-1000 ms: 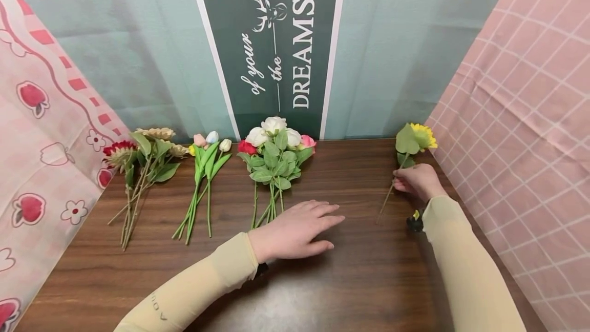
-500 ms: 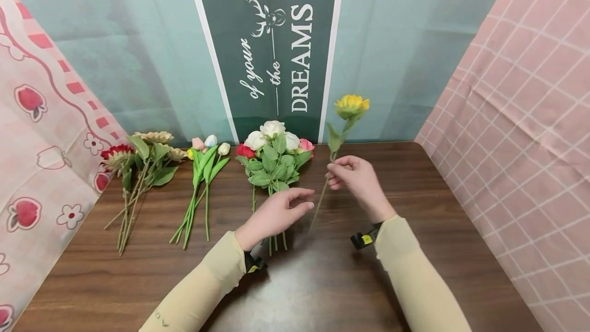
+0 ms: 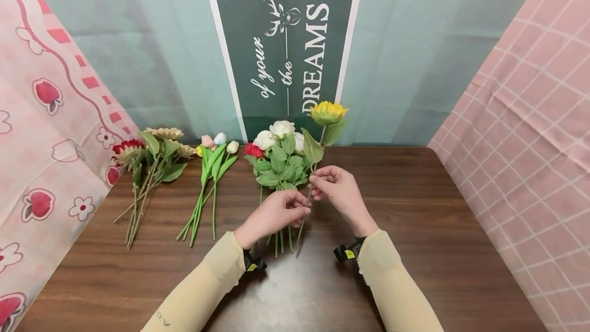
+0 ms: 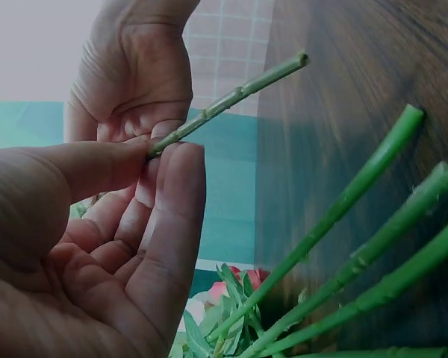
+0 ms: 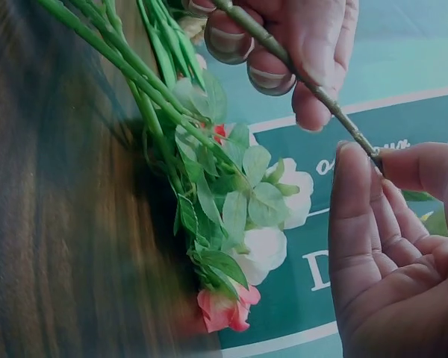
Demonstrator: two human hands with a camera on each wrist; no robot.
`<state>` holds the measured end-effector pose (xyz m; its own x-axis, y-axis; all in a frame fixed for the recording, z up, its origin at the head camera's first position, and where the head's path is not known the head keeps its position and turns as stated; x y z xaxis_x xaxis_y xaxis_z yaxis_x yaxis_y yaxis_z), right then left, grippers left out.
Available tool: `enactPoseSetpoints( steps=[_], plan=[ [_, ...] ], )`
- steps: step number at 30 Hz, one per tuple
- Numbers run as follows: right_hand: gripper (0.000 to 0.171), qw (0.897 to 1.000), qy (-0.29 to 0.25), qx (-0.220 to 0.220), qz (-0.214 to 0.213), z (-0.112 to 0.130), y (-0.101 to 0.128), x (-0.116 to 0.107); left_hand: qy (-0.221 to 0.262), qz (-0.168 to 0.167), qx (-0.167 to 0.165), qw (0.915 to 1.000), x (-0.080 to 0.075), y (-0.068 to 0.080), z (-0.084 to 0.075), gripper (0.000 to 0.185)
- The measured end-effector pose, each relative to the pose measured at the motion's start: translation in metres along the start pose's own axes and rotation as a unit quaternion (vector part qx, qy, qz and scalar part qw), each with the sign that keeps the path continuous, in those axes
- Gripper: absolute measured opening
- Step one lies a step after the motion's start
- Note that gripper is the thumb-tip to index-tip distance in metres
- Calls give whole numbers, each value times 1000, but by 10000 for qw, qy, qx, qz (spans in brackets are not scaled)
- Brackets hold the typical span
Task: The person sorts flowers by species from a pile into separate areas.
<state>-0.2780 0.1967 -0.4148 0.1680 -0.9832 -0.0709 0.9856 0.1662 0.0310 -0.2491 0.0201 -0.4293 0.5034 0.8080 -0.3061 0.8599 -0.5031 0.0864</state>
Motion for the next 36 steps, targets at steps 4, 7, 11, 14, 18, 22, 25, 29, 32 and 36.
enactPoseSetpoints(
  steps=[4, 7, 11, 14, 18, 22, 25, 29, 32, 36],
  plan=[
    [38, 9999, -157, 40, -56, 0, -2, 2, -136, -6, -30, 9999, -2, 1, -1, 5],
    [39, 9997, -213, 38, -109, 2, -2, 3, -60, -15, -47, 10000, -2, 1, 0, 6],
    [39, 9996, -212, 3, -160, 3, -1, 3, 45, -107, -84, 9999, -2, 0, 0, 8],
    [40, 9997, -134, -14, -220, 2, 2, 1, 43, -156, -65, 9998, 0, -3, -2, 9],
    [36, 9994, 53, -20, -341, 1, 6, -5, -66, -68, 29, 10000, 5, -8, -5, 8],
    [32, 9992, 103, -94, -382, 1, 7, -7, -164, 15, 78, 9998, 8, -10, -8, 6],
    [31, 9992, 86, -139, -359, 1, 7, -6, -211, 19, 67, 9998, 7, -10, -8, 6],
    [32, 9989, 203, -282, -322, 2, 6, -1, -194, -27, 53, 9998, -1, -9, -7, 6],
    [31, 9976, 388, -537, -193, 3, 5, 7, -182, -162, 77, 9997, -15, -3, -3, 7],
    [30, 9909, 975, -924, -109, 4, 7, 18, -539, -563, 116, 9969, -53, 18, 1, 11]
  ],
)
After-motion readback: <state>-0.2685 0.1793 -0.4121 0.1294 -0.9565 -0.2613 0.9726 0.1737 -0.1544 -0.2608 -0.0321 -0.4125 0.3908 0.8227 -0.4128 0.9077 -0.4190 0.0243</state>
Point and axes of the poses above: each hand's wrist, its own y-axis away from the middle knuckle, its own x-axis out of the palm, z = x × y, the point moved 4 cm from there along -y, towards the middle knuckle, and after that the axes turned 3 degrees about z, right-handed, at the moved point
